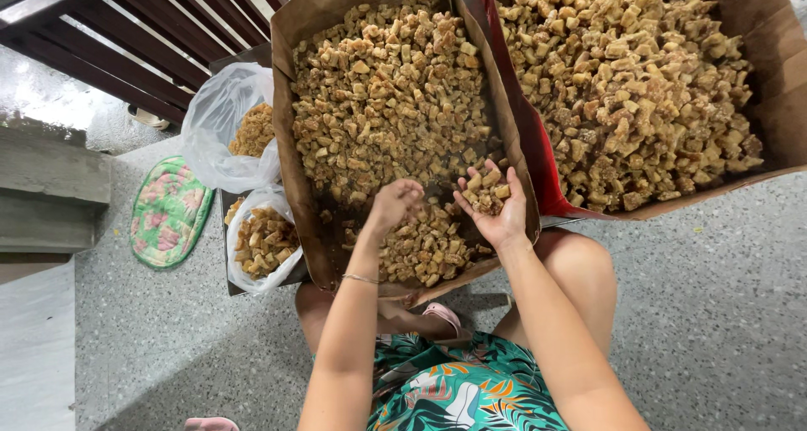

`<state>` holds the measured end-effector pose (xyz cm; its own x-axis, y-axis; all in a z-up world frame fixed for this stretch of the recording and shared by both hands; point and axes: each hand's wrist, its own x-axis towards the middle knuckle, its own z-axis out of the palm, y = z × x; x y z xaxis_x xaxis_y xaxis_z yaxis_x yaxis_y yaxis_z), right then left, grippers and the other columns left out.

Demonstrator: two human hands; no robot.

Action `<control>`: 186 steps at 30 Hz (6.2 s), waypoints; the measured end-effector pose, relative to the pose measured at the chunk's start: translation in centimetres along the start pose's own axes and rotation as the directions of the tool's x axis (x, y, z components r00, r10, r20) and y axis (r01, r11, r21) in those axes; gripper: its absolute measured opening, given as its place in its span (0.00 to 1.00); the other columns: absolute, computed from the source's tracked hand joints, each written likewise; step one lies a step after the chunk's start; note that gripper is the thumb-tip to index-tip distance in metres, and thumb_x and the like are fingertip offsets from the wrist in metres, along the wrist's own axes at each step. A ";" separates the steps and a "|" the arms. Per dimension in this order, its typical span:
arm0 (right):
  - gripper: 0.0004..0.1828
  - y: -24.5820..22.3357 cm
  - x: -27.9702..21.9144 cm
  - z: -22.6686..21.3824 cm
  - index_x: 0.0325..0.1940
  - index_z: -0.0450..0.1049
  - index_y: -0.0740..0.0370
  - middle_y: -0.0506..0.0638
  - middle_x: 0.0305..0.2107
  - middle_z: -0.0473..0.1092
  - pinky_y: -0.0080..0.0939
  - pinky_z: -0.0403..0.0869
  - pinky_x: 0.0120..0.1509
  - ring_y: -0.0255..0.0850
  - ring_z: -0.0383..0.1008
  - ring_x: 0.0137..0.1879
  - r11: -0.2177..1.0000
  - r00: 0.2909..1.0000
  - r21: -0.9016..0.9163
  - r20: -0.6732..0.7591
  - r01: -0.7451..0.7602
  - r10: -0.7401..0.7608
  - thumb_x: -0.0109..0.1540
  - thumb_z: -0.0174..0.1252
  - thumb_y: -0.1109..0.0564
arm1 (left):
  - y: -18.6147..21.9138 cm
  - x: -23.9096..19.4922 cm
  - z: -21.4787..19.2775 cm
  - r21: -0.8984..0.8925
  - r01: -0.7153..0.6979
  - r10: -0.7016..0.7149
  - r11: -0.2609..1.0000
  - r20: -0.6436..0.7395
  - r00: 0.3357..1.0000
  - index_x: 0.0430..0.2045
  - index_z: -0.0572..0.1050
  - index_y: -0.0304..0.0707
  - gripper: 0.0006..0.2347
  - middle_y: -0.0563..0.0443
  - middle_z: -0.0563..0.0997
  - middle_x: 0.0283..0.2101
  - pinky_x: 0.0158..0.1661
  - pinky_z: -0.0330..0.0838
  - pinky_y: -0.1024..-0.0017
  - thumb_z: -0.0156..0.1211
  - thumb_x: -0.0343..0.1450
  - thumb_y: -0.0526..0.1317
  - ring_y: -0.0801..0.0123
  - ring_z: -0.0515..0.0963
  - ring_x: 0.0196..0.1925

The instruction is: The person sits on the floor and sorts small, brown, cubed food items by hand. They scoop handfuls from a large cardboard box and transfer them into smaller plastic bags placed on the floor to the left.

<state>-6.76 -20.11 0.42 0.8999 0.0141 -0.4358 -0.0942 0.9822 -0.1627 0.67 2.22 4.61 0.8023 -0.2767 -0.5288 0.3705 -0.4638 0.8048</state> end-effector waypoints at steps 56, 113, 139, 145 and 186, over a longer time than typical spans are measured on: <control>0.10 -5.8 -3.5 9.2 0.54 0.67 0.55 0.48 0.38 0.72 0.42 0.79 0.43 0.39 0.76 0.39 0.796 0.945 -0.520 0.074 0.310 -0.320 0.68 0.54 0.61 | -3.4 4.2 10.0 0.530 -0.176 0.261 0.830 -0.088 0.961 0.59 0.67 0.42 0.26 0.36 0.62 0.64 0.58 0.70 0.51 0.67 0.65 0.31 0.36 0.69 0.62; 0.28 -0.2 -1.0 2.0 0.65 0.71 0.55 0.57 0.59 0.72 0.61 0.69 0.70 0.54 0.71 0.66 1.000 0.996 0.012 0.086 0.007 -0.008 0.72 0.40 0.36 | 0.2 -0.2 5.3 0.369 -0.344 0.461 0.863 -0.302 0.834 0.51 0.77 0.39 0.12 0.44 0.84 0.47 0.52 0.74 0.62 0.58 0.74 0.30 0.55 0.80 0.48; 0.27 1.1 0.5 -0.8 0.53 0.74 0.56 0.56 0.46 0.76 0.57 0.78 0.57 0.52 0.77 0.52 0.994 0.994 -0.086 0.088 -0.061 0.068 0.70 0.49 0.32 | -9.0 -4.1 1.5 0.563 -0.144 0.216 0.814 -0.062 0.974 0.56 0.68 0.39 0.23 0.33 0.69 0.59 0.58 0.68 0.51 0.69 0.67 0.37 0.38 0.70 0.60; 0.29 0.8 0.3 -1.3 0.56 0.73 0.57 0.58 0.49 0.75 0.57 0.78 0.58 0.54 0.76 0.55 0.991 0.988 -0.105 0.122 -0.077 0.090 0.70 0.48 0.31 | -13.1 -2.1 -0.6 0.362 -0.348 0.418 0.865 -0.134 0.899 0.47 0.77 0.42 0.12 0.38 0.79 0.49 0.53 0.78 0.59 0.60 0.69 0.32 0.52 0.83 0.49; 0.13 1.8 4.6 -0.5 0.50 0.74 0.57 0.54 0.44 0.76 0.42 0.80 0.45 0.44 0.78 0.45 0.977 0.976 -0.046 0.043 -0.210 0.212 0.73 0.50 0.48 | 5.1 0.9 -0.7 -0.014 -0.154 0.152 0.988 -0.073 0.986 0.65 0.67 0.43 0.18 0.43 0.68 0.71 0.66 0.66 0.54 0.44 0.77 0.36 0.55 0.70 0.69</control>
<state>-3.03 -18.40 -2.27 0.8770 0.2300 -0.4218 -0.3006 0.9476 -0.1084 3.63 0.21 8.46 0.8815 -0.2818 -0.3789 0.2492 -0.4038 0.8803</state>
